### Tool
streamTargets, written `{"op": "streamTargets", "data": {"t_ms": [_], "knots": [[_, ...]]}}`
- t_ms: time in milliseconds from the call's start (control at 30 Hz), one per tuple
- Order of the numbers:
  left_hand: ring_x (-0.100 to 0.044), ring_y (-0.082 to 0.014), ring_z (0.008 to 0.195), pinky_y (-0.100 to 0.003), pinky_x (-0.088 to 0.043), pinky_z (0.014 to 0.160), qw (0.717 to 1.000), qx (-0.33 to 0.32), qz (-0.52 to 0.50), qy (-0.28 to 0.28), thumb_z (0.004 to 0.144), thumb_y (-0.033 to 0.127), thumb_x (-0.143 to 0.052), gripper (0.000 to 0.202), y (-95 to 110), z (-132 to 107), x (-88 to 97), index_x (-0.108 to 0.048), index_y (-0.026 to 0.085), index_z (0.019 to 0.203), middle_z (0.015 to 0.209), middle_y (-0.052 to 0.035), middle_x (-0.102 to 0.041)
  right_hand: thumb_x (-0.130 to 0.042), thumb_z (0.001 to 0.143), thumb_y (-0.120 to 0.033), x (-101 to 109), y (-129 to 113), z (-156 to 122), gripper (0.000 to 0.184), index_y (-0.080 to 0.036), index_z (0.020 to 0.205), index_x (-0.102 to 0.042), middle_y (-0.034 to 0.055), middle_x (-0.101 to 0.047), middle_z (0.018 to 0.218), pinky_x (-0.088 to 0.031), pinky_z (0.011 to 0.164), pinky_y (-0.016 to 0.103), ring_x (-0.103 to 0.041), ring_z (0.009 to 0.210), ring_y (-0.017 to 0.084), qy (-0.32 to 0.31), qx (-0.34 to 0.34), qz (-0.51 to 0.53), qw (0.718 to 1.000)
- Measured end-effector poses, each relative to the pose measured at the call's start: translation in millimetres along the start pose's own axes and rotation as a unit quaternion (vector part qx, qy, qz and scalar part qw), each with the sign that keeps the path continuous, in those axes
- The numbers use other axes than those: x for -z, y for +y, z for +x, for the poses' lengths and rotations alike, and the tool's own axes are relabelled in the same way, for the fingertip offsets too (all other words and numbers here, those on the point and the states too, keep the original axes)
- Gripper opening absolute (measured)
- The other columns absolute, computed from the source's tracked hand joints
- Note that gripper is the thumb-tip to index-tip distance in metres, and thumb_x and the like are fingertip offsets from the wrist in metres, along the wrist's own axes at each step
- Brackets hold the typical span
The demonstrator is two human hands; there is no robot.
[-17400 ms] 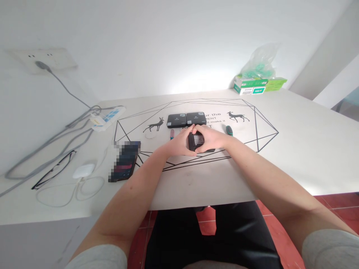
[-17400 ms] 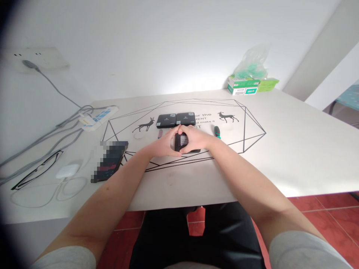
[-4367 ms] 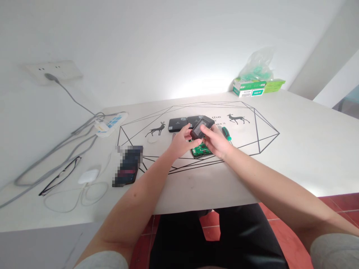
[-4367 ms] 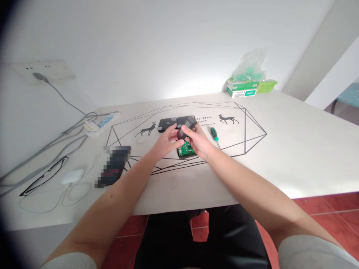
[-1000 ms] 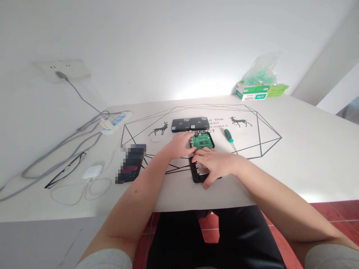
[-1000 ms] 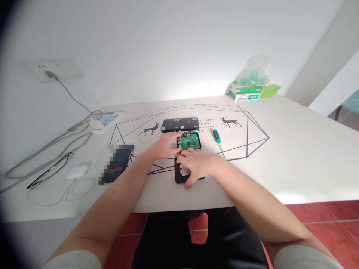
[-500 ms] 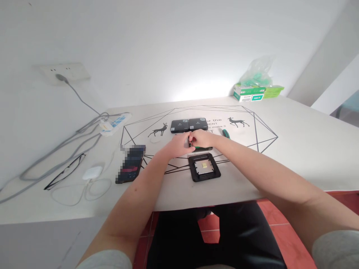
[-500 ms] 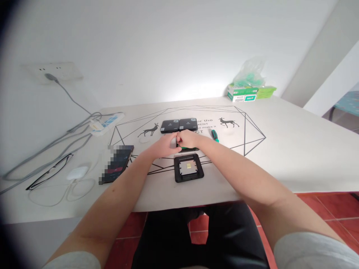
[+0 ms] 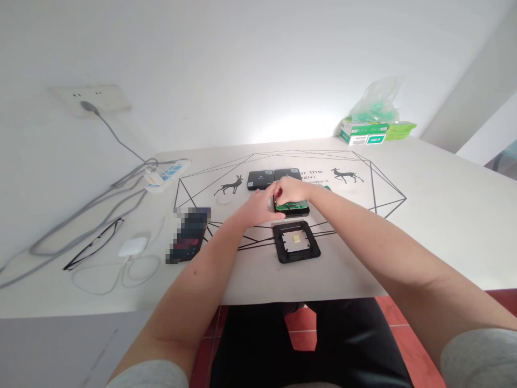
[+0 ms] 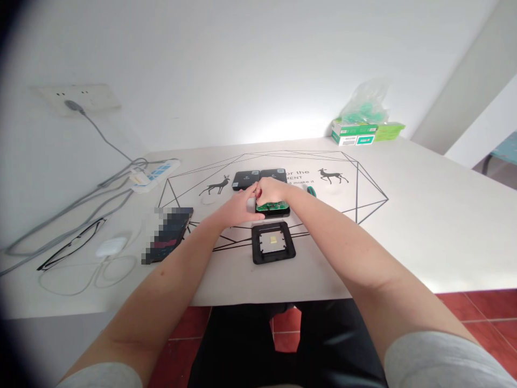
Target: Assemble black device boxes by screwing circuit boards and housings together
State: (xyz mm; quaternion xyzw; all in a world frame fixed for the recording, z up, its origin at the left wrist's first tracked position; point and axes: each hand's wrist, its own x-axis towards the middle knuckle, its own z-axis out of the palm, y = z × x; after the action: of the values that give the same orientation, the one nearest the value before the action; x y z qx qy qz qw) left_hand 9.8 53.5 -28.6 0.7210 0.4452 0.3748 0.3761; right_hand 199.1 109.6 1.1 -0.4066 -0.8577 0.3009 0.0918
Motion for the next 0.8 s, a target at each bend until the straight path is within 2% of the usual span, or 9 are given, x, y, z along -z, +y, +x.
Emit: {"op": "streamTargets", "data": {"t_ms": [167, 267, 333, 367, 400, 500, 567, 667, 800], "knots": [[-0.057, -0.0477, 0.139, -0.056, -0.036, 0.126, 0.998, -0.026, 0.054, -0.001, 0.061, 0.036, -0.102, 0.069, -8.1, 4.3, -1.1, -0.076, 0.029, 0.124, 0.117, -0.0081, -0.079, -0.069, 0.067, -0.015, 1.1, 4.6, -5.4, 0.005, -0.019, 0.068, -0.071, -0.0003, -0.067, 0.070, -0.043, 0.065, 0.031, -0.056, 0.067, 0.015, 0.020, 0.003, 0.018, 1.000], [-0.067, -0.0425, 0.127, -0.055, -0.042, 0.122, 0.987, -0.083, 0.135, -0.008, 0.076, 0.040, -0.092, 0.049, -12.5, 5.9, -1.0, -0.079, 0.030, 0.123, 0.110, -0.0062, -0.081, -0.074, 0.079, -0.025, 3.7, 14.5, -20.7, 0.007, -0.019, 0.082, -0.078, 0.0019, -0.077, 0.084, -0.049, 0.076, 0.030, -0.066, 0.078, 0.017, 0.083, 0.006, 0.045, 0.996], [-0.071, -0.0383, 0.121, -0.051, -0.048, 0.118, 0.974, -0.111, 0.197, -0.018, 0.086, 0.041, -0.083, 0.034, -14.5, 6.6, -1.0, -0.081, 0.029, 0.117, 0.112, -0.0062, -0.082, -0.073, 0.089, -0.032, 7.2, 22.3, -35.4, 0.017, -0.018, 0.080, -0.074, 0.0042, -0.077, 0.085, -0.052, 0.076, 0.029, -0.068, 0.078, 0.017, 0.193, -0.068, 0.050, 0.978], [-0.073, -0.0364, 0.121, -0.049, -0.051, 0.116, 0.966, -0.121, 0.229, -0.023, 0.090, 0.041, -0.079, 0.028, -15.2, 6.8, -1.1, -0.082, 0.028, 0.115, 0.116, -0.0065, -0.082, -0.071, 0.093, -0.033, 8.8, 25.7, -43.0, 0.021, -0.017, 0.079, -0.071, 0.0055, -0.076, 0.080, -0.053, 0.073, 0.030, -0.068, 0.072, 0.017, 0.250, -0.140, 0.052, 0.957], [-0.073, -0.0347, 0.122, -0.048, -0.053, 0.115, 0.957, -0.129, 0.259, -0.029, 0.094, 0.040, -0.074, 0.025, -15.8, 6.9, -1.3, -0.082, 0.027, 0.113, 0.121, -0.0065, -0.082, -0.068, 0.097, -0.035, 10.1, 28.3, -50.4, 0.023, -0.016, 0.083, -0.070, 0.0063, -0.074, 0.074, -0.054, 0.069, 0.030, -0.067, 0.064, 0.016, 0.266, -0.208, 0.079, 0.938], [-0.072, -0.0302, 0.129, -0.043, -0.054, 0.115, 0.936, -0.152, 0.314, -0.037, 0.104, 0.038, -0.062, 0.025, -18.2, 7.2, -2.9, -0.083, 0.028, 0.112, 0.134, -0.0041, -0.079, -0.064, 0.103, -0.040, 9.2, 31.0, -66.8, 0.027, -0.013, 0.102, -0.067, 0.0082, -0.072, 0.065, -0.058, 0.056, 0.031, -0.069, 0.053, 0.020, 0.204, -0.301, 0.261, 0.895], [-0.073, -0.0291, 0.128, -0.044, -0.055, 0.115, 0.933, -0.157, 0.323, -0.027, 0.106, 0.037, -0.059, 0.027, -20.3, 7.4, -4.9, -0.083, 0.028, 0.113, 0.135, -0.0036, -0.079, -0.070, 0.102, -0.037, 4.7, 29.6, -71.4, 0.028, -0.012, 0.113, -0.064, 0.0091, -0.074, 0.065, -0.063, 0.060, 0.030, -0.075, 0.059, 0.022, 0.182, -0.298, 0.346, 0.871], [-0.073, -0.0285, 0.128, -0.043, -0.054, 0.117, 0.940, -0.152, 0.305, 0.005, 0.105, 0.038, -0.059, 0.029, -22.8, 7.5, -8.4, -0.084, 0.026, 0.116, 0.132, -0.0042, -0.080, -0.076, 0.097, -0.019, -3.8, 26.9, -70.6, 0.038, -0.010, 0.129, -0.058, 0.0055, -0.075, 0.067, -0.068, 0.068, 0.027, -0.080, 0.065, 0.021, 0.201, -0.286, 0.426, 0.835], [-0.072, -0.0298, 0.129, -0.045, -0.052, 0.119, 0.949, -0.130, 0.287, 0.003, 0.101, 0.042, -0.066, 0.030, -20.4, 5.9, -9.3, -0.082, 0.025, 0.120, 0.132, -0.0048, -0.080, -0.074, 0.093, -0.004, -7.0, 30.6, -67.5, 0.043, -0.011, 0.132, -0.058, 0.0044, -0.077, 0.079, -0.070, 0.075, 0.026, -0.081, 0.071, 0.018, 0.229, -0.266, 0.496, 0.794]]}}
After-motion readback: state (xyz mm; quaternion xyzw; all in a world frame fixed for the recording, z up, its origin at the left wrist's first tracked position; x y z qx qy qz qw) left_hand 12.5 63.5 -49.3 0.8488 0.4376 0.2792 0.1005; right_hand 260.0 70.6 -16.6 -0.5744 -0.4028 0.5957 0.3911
